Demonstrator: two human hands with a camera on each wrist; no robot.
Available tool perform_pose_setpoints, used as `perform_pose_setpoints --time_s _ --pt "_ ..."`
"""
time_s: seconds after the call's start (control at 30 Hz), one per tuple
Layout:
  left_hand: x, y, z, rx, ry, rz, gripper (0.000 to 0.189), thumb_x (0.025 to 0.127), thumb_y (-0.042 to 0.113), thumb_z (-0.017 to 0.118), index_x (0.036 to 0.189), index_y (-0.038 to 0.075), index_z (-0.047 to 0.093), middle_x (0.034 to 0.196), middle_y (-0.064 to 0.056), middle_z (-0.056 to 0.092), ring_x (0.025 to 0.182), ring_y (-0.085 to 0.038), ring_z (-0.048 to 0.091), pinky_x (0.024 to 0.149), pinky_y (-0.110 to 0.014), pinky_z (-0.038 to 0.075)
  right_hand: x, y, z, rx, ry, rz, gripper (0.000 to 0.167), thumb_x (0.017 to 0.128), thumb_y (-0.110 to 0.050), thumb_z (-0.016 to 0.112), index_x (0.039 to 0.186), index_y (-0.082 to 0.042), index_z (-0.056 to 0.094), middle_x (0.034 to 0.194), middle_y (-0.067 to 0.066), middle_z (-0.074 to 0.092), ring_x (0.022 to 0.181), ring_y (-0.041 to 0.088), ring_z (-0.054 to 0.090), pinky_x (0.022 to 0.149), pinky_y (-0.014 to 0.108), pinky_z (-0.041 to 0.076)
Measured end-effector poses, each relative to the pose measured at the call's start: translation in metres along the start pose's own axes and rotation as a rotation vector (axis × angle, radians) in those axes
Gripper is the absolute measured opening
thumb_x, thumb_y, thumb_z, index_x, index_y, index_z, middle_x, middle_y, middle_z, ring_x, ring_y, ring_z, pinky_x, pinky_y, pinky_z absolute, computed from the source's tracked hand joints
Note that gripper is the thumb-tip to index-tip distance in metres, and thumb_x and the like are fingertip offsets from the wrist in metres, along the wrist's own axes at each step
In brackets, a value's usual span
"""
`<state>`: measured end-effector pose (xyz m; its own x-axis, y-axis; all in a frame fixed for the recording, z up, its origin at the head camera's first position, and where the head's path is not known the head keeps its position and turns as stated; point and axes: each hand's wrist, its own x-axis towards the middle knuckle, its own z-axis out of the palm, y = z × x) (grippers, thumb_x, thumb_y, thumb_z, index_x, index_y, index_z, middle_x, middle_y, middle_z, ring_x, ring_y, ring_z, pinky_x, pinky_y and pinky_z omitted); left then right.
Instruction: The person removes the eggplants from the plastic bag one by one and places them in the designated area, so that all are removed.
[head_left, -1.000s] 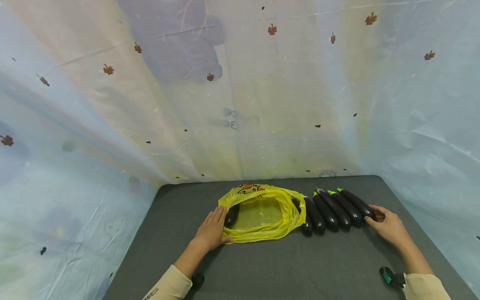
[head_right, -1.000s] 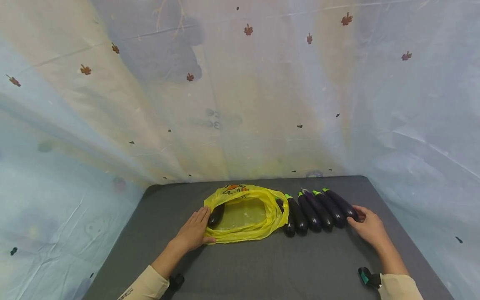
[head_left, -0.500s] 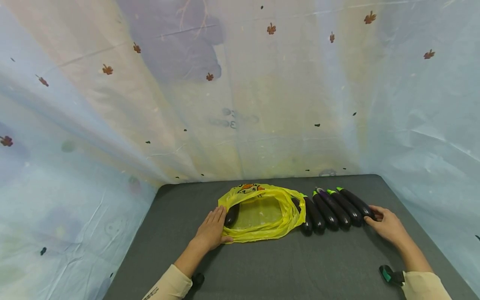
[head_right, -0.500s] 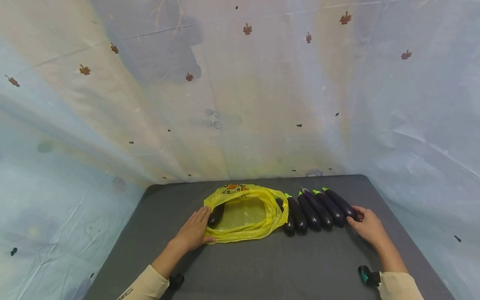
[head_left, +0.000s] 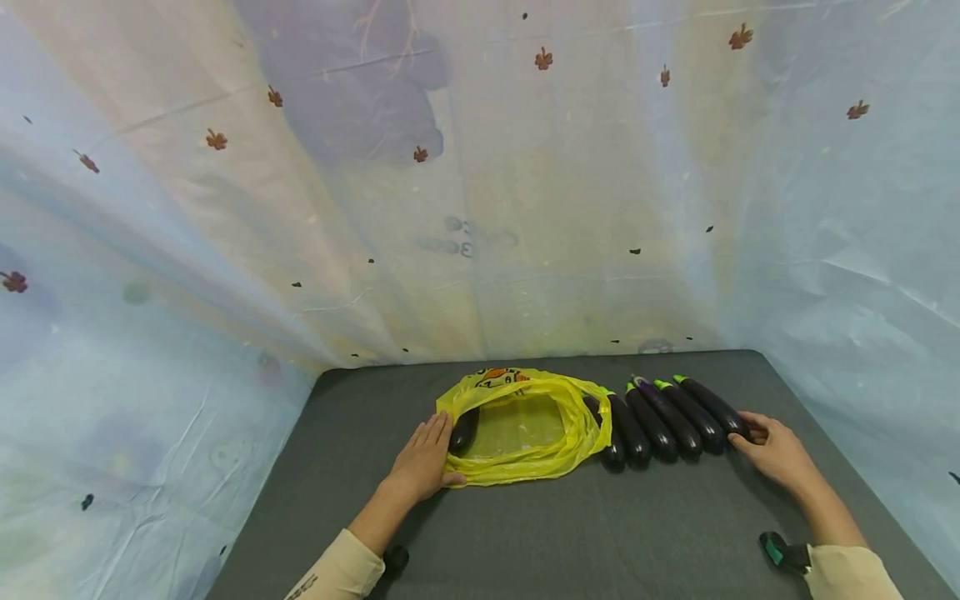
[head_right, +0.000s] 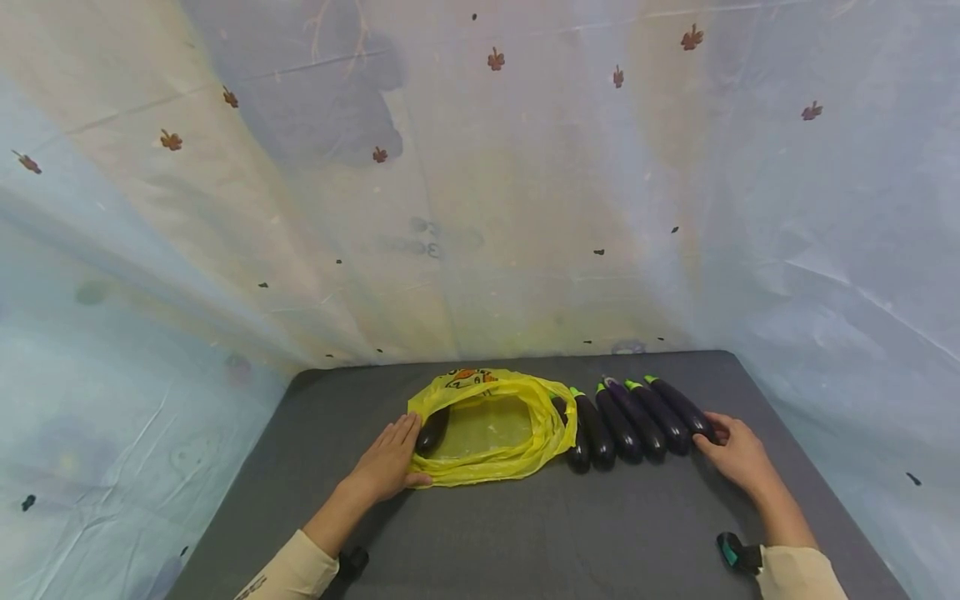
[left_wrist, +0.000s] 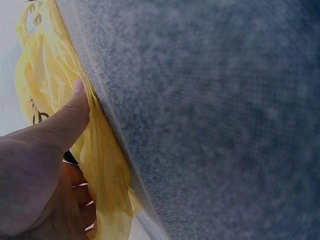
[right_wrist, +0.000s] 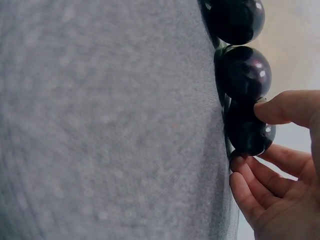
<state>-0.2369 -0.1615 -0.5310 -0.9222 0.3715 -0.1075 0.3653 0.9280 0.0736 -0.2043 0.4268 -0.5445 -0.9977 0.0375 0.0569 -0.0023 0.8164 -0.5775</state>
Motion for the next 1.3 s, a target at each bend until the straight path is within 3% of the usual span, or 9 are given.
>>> perform_pose_setpoints --time_s 0.3,0.53,0.67,0.93,1.3 --pt "0.001 -0.002 0.004 -0.009 0.014 0.005 0.112 0.093 0.06 0.077 0.169 -0.002 0.024 0.176 -0.021 0.023 0.164 -0.036 0.022 0.133 -0.052 0.021 -0.003 -0.001 -0.003 0.002 0.031 -0.014 0.061 0.111 -0.026 0.06 0.147 0.021 0.045 0.136 0.048 0.052 0.12 0.064 0.057 0.091 0.072 0.054" --pt "0.0 0.0 -0.001 -0.019 -0.003 -0.002 0.112 0.093 0.059 0.078 0.169 -0.002 0.023 0.176 -0.021 0.022 0.164 -0.036 0.021 0.133 -0.051 0.021 -0.008 -0.009 0.0 -0.009 0.156 -0.039 0.057 0.109 -0.022 0.064 0.145 0.02 0.049 0.131 0.045 0.054 0.115 0.062 0.059 0.087 0.075 0.05" --pt "0.002 -0.002 0.0 -0.019 -0.003 -0.008 0.114 0.092 0.06 0.078 0.17 -0.002 0.022 0.177 -0.021 0.021 0.164 -0.036 0.021 0.134 -0.051 0.02 -0.013 -0.022 0.0 0.003 0.207 -0.056 0.056 0.109 -0.022 0.065 0.146 0.017 0.05 0.13 0.041 0.053 0.115 0.061 0.057 0.087 0.074 0.049" --pt "0.003 -0.004 0.002 -0.021 -0.021 -0.022 0.116 0.092 0.062 0.078 0.171 0.0 0.02 0.177 -0.019 0.019 0.165 -0.035 0.019 0.134 -0.05 0.019 -0.018 -0.055 0.004 0.056 0.226 -0.1 0.054 0.108 -0.021 0.067 0.148 0.012 0.052 0.137 0.036 0.05 0.119 0.058 0.055 0.088 0.073 0.049" --pt "0.002 -0.005 0.0 -0.026 -0.011 -0.013 0.116 0.091 0.063 0.078 0.17 -0.001 0.022 0.177 -0.02 0.021 0.164 -0.035 0.02 0.134 -0.051 0.019 -0.017 -0.095 0.022 0.103 0.3 -0.238 0.049 0.101 -0.01 0.076 0.143 0.008 0.06 0.133 0.029 0.057 0.116 0.047 0.059 0.09 0.068 0.049"
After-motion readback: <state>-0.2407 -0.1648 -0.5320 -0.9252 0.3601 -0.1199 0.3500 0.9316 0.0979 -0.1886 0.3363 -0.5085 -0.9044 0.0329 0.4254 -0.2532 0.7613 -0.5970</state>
